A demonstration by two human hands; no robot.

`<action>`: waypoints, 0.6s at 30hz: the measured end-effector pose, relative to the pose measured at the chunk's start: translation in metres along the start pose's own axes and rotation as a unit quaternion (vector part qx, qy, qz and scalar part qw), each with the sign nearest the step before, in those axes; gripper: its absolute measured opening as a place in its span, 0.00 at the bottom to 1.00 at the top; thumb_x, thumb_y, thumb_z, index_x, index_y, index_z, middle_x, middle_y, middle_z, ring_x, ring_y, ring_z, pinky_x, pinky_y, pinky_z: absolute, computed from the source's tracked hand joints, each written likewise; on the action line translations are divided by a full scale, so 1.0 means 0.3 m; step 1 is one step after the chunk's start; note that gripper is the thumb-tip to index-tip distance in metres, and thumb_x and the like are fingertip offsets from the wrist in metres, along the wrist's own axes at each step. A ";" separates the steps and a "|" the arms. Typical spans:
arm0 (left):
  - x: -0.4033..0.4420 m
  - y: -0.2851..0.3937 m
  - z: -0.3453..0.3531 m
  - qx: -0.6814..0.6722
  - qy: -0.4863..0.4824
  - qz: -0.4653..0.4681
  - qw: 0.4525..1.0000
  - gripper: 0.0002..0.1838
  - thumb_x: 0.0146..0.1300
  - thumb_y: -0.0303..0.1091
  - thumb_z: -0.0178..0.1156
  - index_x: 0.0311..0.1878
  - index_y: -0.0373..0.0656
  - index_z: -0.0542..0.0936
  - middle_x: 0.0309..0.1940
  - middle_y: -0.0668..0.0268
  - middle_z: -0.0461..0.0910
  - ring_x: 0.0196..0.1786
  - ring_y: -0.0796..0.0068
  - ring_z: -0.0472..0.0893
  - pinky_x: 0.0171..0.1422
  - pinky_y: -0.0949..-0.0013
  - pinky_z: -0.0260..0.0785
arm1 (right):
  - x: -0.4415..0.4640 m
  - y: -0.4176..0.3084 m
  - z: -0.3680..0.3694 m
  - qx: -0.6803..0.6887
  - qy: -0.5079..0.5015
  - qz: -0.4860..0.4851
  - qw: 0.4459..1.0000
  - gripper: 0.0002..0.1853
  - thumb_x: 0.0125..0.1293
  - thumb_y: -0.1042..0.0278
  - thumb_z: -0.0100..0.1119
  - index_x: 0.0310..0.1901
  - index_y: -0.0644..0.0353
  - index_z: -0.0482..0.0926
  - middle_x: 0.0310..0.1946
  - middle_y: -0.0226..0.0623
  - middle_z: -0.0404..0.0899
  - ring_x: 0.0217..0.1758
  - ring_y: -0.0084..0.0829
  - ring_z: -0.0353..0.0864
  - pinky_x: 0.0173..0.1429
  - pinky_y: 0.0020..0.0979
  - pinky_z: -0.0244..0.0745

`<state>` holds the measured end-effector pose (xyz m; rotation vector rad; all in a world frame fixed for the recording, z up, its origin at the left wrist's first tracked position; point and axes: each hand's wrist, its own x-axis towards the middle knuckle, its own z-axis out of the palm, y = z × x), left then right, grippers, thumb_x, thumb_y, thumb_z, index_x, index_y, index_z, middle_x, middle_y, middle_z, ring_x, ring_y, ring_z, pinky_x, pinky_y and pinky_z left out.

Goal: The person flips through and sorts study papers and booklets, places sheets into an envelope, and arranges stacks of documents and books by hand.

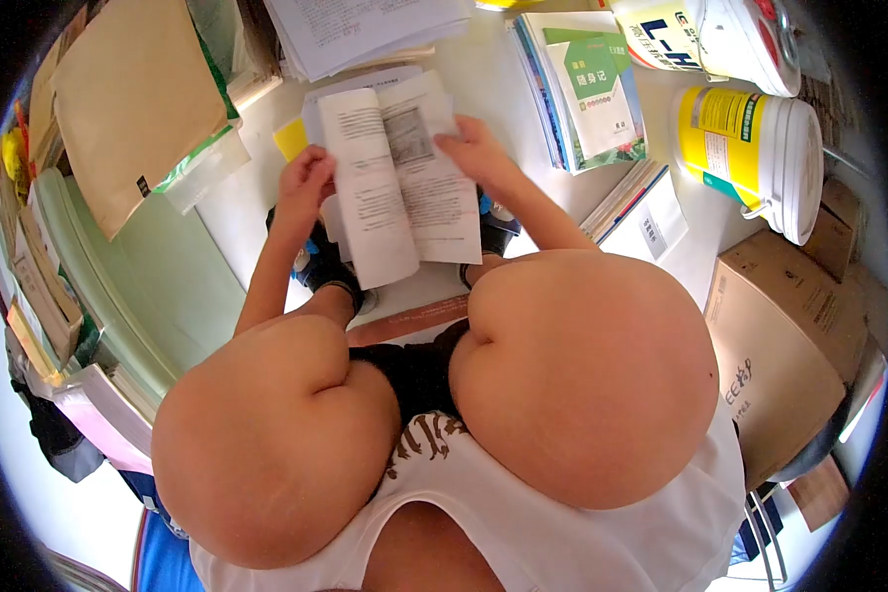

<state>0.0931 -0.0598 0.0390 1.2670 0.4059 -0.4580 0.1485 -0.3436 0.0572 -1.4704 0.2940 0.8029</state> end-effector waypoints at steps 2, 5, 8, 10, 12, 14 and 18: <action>-0.033 -0.004 -0.076 -0.001 0.045 -0.005 0.999 0.08 0.76 0.35 0.58 0.46 0.40 0.78 0.39 0.70 0.81 0.41 0.79 0.81 0.50 0.71 0.79 | 0.008 -0.001 -0.106 -0.025 0.076 -0.032 0.996 0.17 0.72 0.72 0.57 0.59 0.67 0.79 0.49 0.40 0.86 0.50 0.30 0.84 0.57 0.33 0.78; -0.048 -0.084 -0.186 0.003 0.115 -0.004 0.993 0.11 0.75 0.35 0.59 0.48 0.36 0.79 0.38 0.64 0.84 0.39 0.77 0.84 0.48 0.73 0.80 | 0.024 0.006 -0.247 -0.059 0.109 -0.044 0.991 0.17 0.73 0.72 0.57 0.60 0.67 0.79 0.51 0.41 0.86 0.48 0.30 0.84 0.56 0.33 0.77; -0.044 -0.149 -0.224 0.055 0.169 -0.013 0.984 0.12 0.75 0.34 0.60 0.48 0.32 0.80 0.37 0.60 0.86 0.38 0.74 0.86 0.47 0.71 0.82 | 0.037 0.014 -0.312 -0.098 0.111 -0.005 0.989 0.17 0.73 0.72 0.57 0.60 0.67 0.79 0.50 0.40 0.86 0.49 0.30 0.84 0.55 0.33 0.77; -0.017 -0.162 -0.229 0.117 0.188 -0.001 0.975 0.13 0.73 0.33 0.61 0.47 0.30 0.81 0.37 0.57 0.87 0.38 0.71 0.87 0.45 0.69 0.83 | 0.053 0.033 -0.336 -0.120 0.112 -0.015 0.986 0.17 0.72 0.72 0.57 0.60 0.68 0.79 0.48 0.40 0.86 0.48 0.30 0.84 0.55 0.32 0.77; -0.011 -0.159 -0.223 0.166 0.201 0.007 0.965 0.13 0.73 0.33 0.61 0.46 0.29 0.81 0.37 0.57 0.87 0.38 0.71 0.87 0.44 0.69 0.83 | 0.065 0.039 -0.355 -0.165 0.105 -0.059 0.979 0.17 0.72 0.71 0.58 0.59 0.69 0.79 0.46 0.41 0.86 0.47 0.30 0.84 0.55 0.32 0.77; 0.002 -0.154 -0.218 0.215 0.212 0.017 0.953 0.13 0.73 0.32 0.61 0.45 0.28 0.81 0.37 0.56 0.87 0.38 0.70 0.87 0.42 0.69 0.84 | 0.073 0.028 -0.373 -0.201 0.108 -0.058 0.972 0.17 0.72 0.71 0.59 0.59 0.69 0.79 0.46 0.42 0.86 0.47 0.30 0.84 0.55 0.32 0.77; 0.022 -0.167 -0.228 0.189 0.204 0.024 0.960 0.12 0.72 0.31 0.61 0.45 0.28 0.81 0.37 0.56 0.86 0.37 0.71 0.87 0.41 0.69 0.84 | 0.098 0.029 -0.412 -0.274 0.099 -0.066 0.954 0.19 0.72 0.68 0.59 0.60 0.68 0.78 0.47 0.43 0.86 0.49 0.32 0.84 0.56 0.34 0.77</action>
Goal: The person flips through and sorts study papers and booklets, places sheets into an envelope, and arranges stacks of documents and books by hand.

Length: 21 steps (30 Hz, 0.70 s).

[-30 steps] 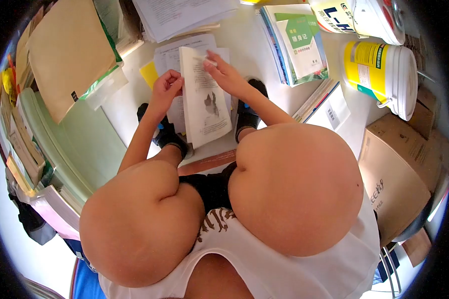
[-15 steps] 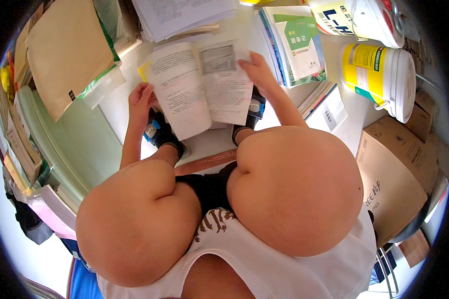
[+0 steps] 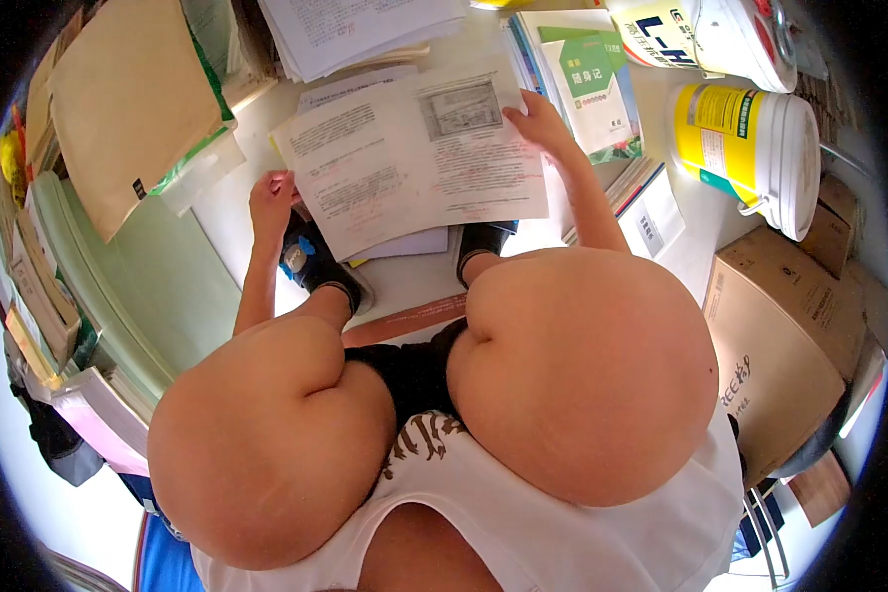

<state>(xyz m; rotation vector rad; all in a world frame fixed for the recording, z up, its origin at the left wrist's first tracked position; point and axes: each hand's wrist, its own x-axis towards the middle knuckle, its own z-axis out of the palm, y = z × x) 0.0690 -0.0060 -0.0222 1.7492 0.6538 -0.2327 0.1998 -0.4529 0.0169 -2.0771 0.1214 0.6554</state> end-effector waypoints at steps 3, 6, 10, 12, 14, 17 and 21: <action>0.006 -0.006 0.012 -0.018 -0.021 0.000 1.000 0.12 0.72 0.31 0.61 0.45 0.29 0.81 0.36 0.56 0.86 0.37 0.72 0.87 0.41 0.69 0.84 | -0.015 -0.029 0.005 0.027 -0.018 -0.012 0.999 0.19 0.73 0.66 0.58 0.60 0.67 0.78 0.48 0.45 0.86 0.50 0.34 0.85 0.56 0.35 0.77; 0.012 0.009 0.027 -0.003 -0.033 0.013 0.999 0.11 0.72 0.32 0.61 0.46 0.30 0.81 0.36 0.57 0.86 0.36 0.72 0.86 0.40 0.69 0.83 | -0.042 -0.094 0.048 0.039 -0.009 -0.008 0.999 0.20 0.74 0.64 0.57 0.61 0.66 0.77 0.48 0.47 0.86 0.50 0.37 0.85 0.57 0.36 0.78; 0.003 0.071 0.050 0.045 -0.027 0.025 0.998 0.11 0.72 0.32 0.61 0.47 0.31 0.81 0.36 0.59 0.86 0.36 0.72 0.86 0.38 0.70 0.81 | -0.067 -0.180 0.110 -0.004 -0.017 -0.062 0.998 0.20 0.75 0.61 0.56 0.62 0.66 0.76 0.48 0.48 0.86 0.50 0.38 0.85 0.57 0.37 0.77; 0.002 0.094 0.059 0.063 -0.022 0.034 0.997 0.11 0.72 0.32 0.61 0.46 0.31 0.81 0.35 0.59 0.86 0.35 0.72 0.86 0.37 0.70 0.80 | -0.095 -0.238 0.148 -0.004 -0.045 -0.046 0.998 0.22 0.76 0.57 0.56 0.62 0.65 0.75 0.47 0.49 0.86 0.49 0.39 0.85 0.58 0.37 0.77; 0.006 0.096 0.067 0.081 -0.018 0.043 0.996 0.11 0.72 0.33 0.61 0.46 0.32 0.81 0.35 0.59 0.86 0.35 0.72 0.86 0.37 0.70 0.79 | -0.117 -0.268 0.185 0.006 -0.069 -0.091 0.993 0.26 0.79 0.48 0.52 0.64 0.62 0.74 0.50 0.46 0.85 0.50 0.36 0.84 0.56 0.37 0.78; 0.024 0.064 0.082 0.099 -0.007 0.073 0.992 0.11 0.72 0.34 0.61 0.45 0.32 0.81 0.34 0.59 0.86 0.33 0.72 0.85 0.37 0.68 0.77 | -0.163 -0.349 0.195 0.185 -0.212 0.014 0.959 0.34 0.80 0.34 0.36 0.67 0.56 0.74 0.57 0.37 0.81 0.58 0.30 0.80 0.61 0.34 0.77; 0.010 0.061 0.090 0.070 0.005 0.076 0.995 0.11 0.73 0.35 0.61 0.44 0.34 0.80 0.34 0.58 0.87 0.32 0.72 0.84 0.37 0.69 0.76 | -0.091 -0.184 0.265 0.212 -0.106 -0.041 0.971 0.24 0.80 0.48 0.49 0.63 0.59 0.76 0.53 0.38 0.82 0.56 0.32 0.83 0.59 0.33 0.79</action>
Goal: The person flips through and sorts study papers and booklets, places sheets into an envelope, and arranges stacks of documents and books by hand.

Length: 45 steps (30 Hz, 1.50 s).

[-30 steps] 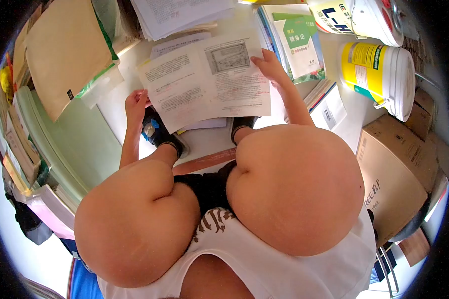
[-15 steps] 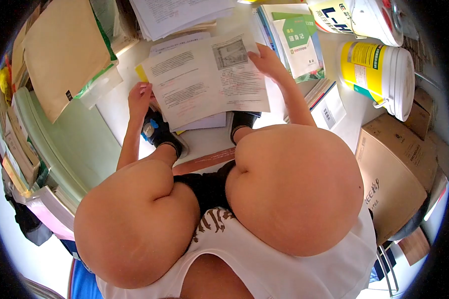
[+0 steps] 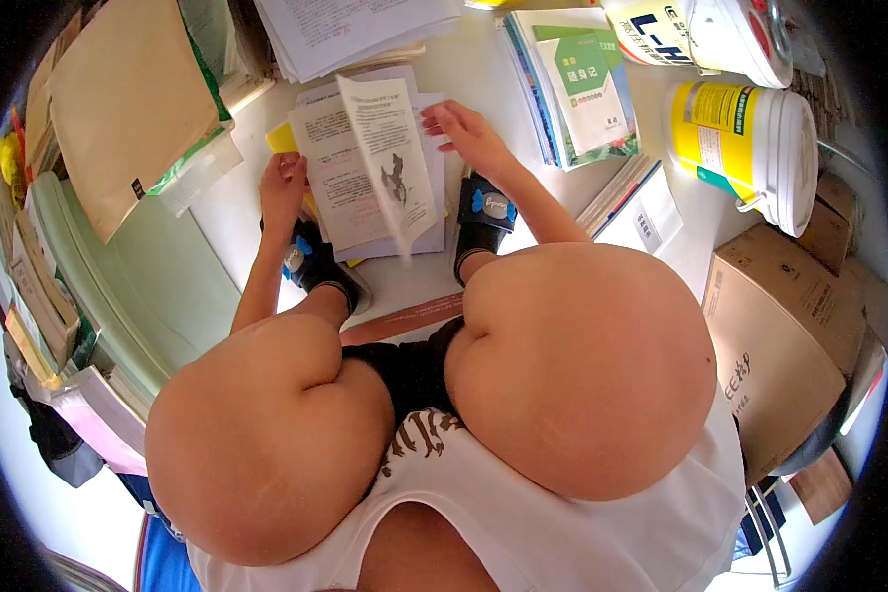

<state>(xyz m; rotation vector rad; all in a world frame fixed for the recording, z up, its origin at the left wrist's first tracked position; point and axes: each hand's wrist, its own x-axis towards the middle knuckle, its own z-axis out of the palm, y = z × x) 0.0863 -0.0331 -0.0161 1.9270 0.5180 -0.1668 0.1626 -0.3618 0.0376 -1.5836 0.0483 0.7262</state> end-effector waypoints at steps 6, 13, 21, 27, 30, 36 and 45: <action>-0.012 -0.025 0.023 -0.149 -0.062 -0.057 0.985 0.15 0.75 0.39 0.60 0.51 0.34 0.78 0.39 0.59 0.87 0.37 0.76 0.84 0.44 0.72 0.75 | 0.013 0.182 0.000 -0.243 0.084 -0.017 0.966 0.23 0.67 0.64 0.65 0.60 0.65 0.76 0.45 0.45 0.83 0.47 0.38 0.85 0.53 0.36 0.80; -0.060 -0.053 0.112 -0.046 -0.119 0.046 0.991 0.17 0.71 0.36 0.62 0.57 0.36 0.76 0.47 0.54 0.86 0.46 0.69 0.86 0.53 0.65 0.76 | 0.023 0.206 0.056 -0.212 0.101 0.070 0.970 0.25 0.64 0.61 0.69 0.57 0.67 0.75 0.38 0.46 0.84 0.42 0.41 0.86 0.51 0.37 0.80; -0.112 0.040 0.072 0.132 -0.040 0.096 0.986 0.12 0.66 0.30 0.64 0.52 0.40 0.81 0.44 0.56 0.78 0.45 0.60 0.82 0.53 0.60 0.76 | -0.029 0.272 0.035 -0.401 0.146 0.034 0.904 0.19 0.62 0.56 0.69 0.38 0.68 0.79 0.37 0.50 0.84 0.40 0.49 0.84 0.48 0.45 0.77; -0.102 0.040 0.080 0.068 -0.021 0.077 0.994 0.12 0.65 0.28 0.63 0.52 0.39 0.80 0.48 0.56 0.75 0.48 0.63 0.80 0.51 0.63 0.78 | -0.034 0.243 0.065 -0.242 0.172 0.025 0.955 0.15 0.63 0.63 0.68 0.40 0.68 0.76 0.38 0.47 0.85 0.38 0.43 0.85 0.45 0.39 0.79; -0.103 0.041 0.078 0.049 -0.032 0.061 0.996 0.14 0.65 0.27 0.64 0.53 0.37 0.79 0.49 0.56 0.75 0.48 0.64 0.80 0.52 0.65 0.78 | -0.042 0.206 0.093 -0.176 0.191 0.001 0.966 0.15 0.64 0.70 0.67 0.48 0.69 0.76 0.41 0.45 0.86 0.38 0.37 0.86 0.45 0.34 0.79; -0.100 0.012 0.083 0.021 -0.037 0.048 0.998 0.25 0.61 0.29 0.69 0.61 0.36 0.74 0.52 0.55 0.76 0.49 0.63 0.80 0.53 0.64 0.78 | -0.025 0.232 0.083 -0.074 0.088 -0.011 0.993 0.24 0.69 0.76 0.63 0.65 0.69 0.70 0.49 0.43 0.86 0.48 0.27 0.85 0.54 0.29 0.79; -0.166 0.102 0.044 -0.158 -0.228 -0.089 0.957 0.33 0.62 0.39 0.74 0.67 0.35 0.73 0.53 0.55 0.83 0.58 0.68 0.80 0.62 0.63 0.73 | -0.106 0.078 0.123 0.150 0.094 -0.062 0.982 0.20 0.76 0.72 0.56 0.67 0.65 0.70 0.60 0.37 0.80 0.62 0.27 0.77 0.69 0.32 0.70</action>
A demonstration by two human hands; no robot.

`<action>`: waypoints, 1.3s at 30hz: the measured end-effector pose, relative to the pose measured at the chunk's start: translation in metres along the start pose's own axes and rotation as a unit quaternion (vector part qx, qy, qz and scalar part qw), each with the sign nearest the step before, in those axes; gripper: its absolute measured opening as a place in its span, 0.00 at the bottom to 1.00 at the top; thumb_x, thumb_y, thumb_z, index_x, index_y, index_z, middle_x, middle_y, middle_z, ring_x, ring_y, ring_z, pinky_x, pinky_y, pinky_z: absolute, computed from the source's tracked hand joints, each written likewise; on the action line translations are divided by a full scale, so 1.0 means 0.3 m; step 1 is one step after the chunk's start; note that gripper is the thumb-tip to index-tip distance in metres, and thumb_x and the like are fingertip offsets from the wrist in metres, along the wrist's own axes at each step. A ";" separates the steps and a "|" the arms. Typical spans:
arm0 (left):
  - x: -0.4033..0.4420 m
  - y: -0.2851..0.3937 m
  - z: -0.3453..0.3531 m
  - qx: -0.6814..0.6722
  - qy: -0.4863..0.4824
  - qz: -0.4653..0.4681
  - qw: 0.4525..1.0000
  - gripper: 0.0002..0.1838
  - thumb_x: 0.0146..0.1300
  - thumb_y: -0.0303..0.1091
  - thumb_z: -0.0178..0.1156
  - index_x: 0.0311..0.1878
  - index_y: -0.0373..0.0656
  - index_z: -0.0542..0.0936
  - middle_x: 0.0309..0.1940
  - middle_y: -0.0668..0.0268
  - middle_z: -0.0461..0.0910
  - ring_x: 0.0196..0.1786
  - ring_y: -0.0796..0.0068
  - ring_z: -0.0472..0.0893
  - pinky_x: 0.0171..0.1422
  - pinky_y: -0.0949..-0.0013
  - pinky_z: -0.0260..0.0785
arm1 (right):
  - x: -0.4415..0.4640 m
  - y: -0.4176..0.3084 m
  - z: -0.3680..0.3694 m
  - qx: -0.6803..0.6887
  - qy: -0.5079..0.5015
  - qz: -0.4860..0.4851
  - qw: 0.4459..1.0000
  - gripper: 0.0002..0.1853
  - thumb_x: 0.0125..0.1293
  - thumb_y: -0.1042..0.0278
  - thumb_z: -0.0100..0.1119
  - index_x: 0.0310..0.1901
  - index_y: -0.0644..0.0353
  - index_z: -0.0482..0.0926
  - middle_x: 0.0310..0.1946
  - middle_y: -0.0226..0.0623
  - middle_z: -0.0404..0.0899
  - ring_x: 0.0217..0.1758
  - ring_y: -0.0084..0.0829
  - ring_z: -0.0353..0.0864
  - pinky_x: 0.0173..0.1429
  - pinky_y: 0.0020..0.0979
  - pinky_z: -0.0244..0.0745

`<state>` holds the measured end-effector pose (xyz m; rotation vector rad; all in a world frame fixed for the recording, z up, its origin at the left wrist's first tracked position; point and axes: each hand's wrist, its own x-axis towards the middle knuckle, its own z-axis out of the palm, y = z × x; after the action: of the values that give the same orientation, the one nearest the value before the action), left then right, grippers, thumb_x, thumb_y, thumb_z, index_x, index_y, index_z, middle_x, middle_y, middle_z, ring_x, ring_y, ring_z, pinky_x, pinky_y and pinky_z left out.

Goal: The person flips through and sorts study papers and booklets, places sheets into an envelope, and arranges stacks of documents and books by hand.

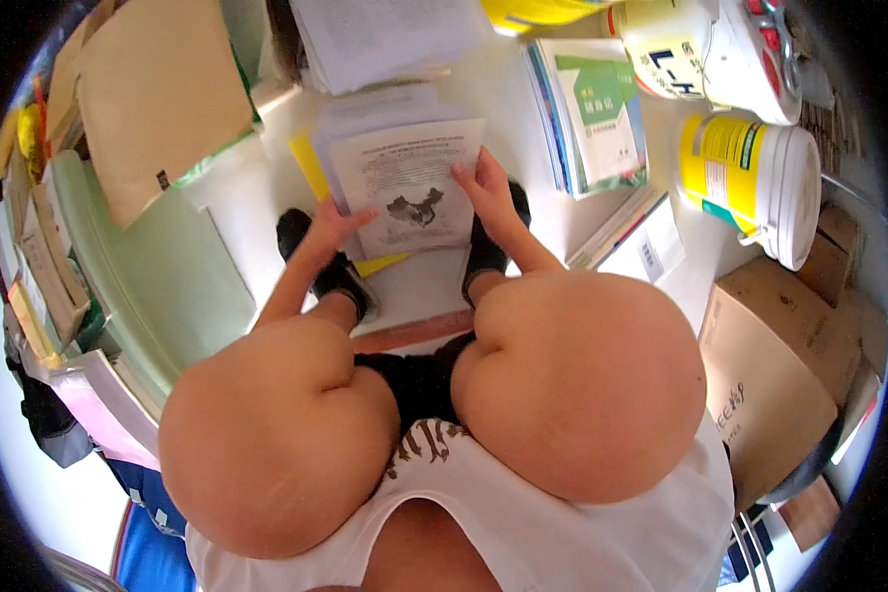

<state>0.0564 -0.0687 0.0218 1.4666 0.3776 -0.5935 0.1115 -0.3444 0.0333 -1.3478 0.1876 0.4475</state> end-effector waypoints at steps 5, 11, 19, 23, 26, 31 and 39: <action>0.009 0.076 0.023 0.025 -0.032 0.025 0.999 0.27 0.66 0.39 0.70 0.64 0.36 0.77 0.55 0.59 0.83 0.58 0.69 0.79 0.67 0.63 0.70 | 0.025 -0.181 0.022 -0.021 -0.010 -0.047 0.999 0.20 0.77 0.73 0.54 0.67 0.64 0.67 0.61 0.37 0.77 0.65 0.26 0.74 0.70 0.32 0.67; -0.040 0.440 -0.041 -0.001 -0.099 0.102 0.990 0.25 0.71 0.36 0.66 0.67 0.35 0.74 0.59 0.62 0.81 0.60 0.73 0.77 0.68 0.65 0.69 | 0.043 -0.458 0.047 -0.089 -0.074 -0.163 0.980 0.27 0.78 0.75 0.50 0.75 0.65 0.58 0.64 0.42 0.75 0.65 0.28 0.74 0.70 0.31 0.68; 0.219 0.679 -0.074 -0.041 0.142 0.218 0.965 0.24 0.72 0.28 0.60 0.68 0.35 0.69 0.58 0.59 0.81 0.60 0.69 0.80 0.65 0.66 0.72 | 0.315 -0.590 0.090 -0.267 0.024 -0.244 0.932 0.28 0.69 0.82 0.51 0.70 0.54 0.70 0.48 0.39 0.81 0.44 0.25 0.81 0.47 0.27 0.77; 0.237 0.759 -0.058 -0.087 0.116 0.226 0.963 0.27 0.71 0.26 0.60 0.70 0.34 0.66 0.59 0.58 0.81 0.60 0.69 0.80 0.63 0.66 0.73 | 0.466 -0.605 0.123 -0.415 0.102 -0.299 0.853 0.21 0.64 0.85 0.52 0.55 0.55 0.83 0.45 0.41 0.81 0.45 0.32 0.83 0.50 0.30 0.77; 0.232 0.720 -0.038 -0.070 0.166 0.211 0.961 0.30 0.70 0.26 0.61 0.73 0.33 0.63 0.60 0.56 0.79 0.60 0.69 0.80 0.62 0.66 0.74 | 0.577 -0.575 0.133 -0.433 0.121 -0.340 0.826 0.21 0.62 0.84 0.53 0.54 0.55 0.83 0.47 0.48 0.81 0.50 0.47 0.82 0.55 0.40 0.76; 0.254 0.611 -0.041 -0.109 0.103 0.132 0.980 0.34 0.70 0.29 0.62 0.76 0.34 0.60 0.56 0.59 0.79 0.56 0.69 0.82 0.60 0.64 0.76 | 0.719 -0.542 0.114 -0.468 0.127 -0.378 0.789 0.20 0.60 0.84 0.54 0.53 0.57 0.82 0.48 0.51 0.81 0.53 0.55 0.80 0.60 0.48 0.75; 0.097 0.229 -0.077 0.026 0.171 0.117 0.978 0.18 0.75 0.35 0.59 0.63 0.39 0.76 0.48 0.64 0.82 0.51 0.70 0.84 0.55 0.66 0.77 | 0.338 -0.471 0.101 -0.505 0.119 -0.434 0.736 0.18 0.60 0.84 0.54 0.49 0.56 0.82 0.48 0.46 0.79 0.48 0.51 0.81 0.53 0.44 0.80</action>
<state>0.1226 -0.0500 0.0586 1.6388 0.4502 -0.1613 0.2579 -0.3161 0.1278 -2.3561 -0.5753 -0.5417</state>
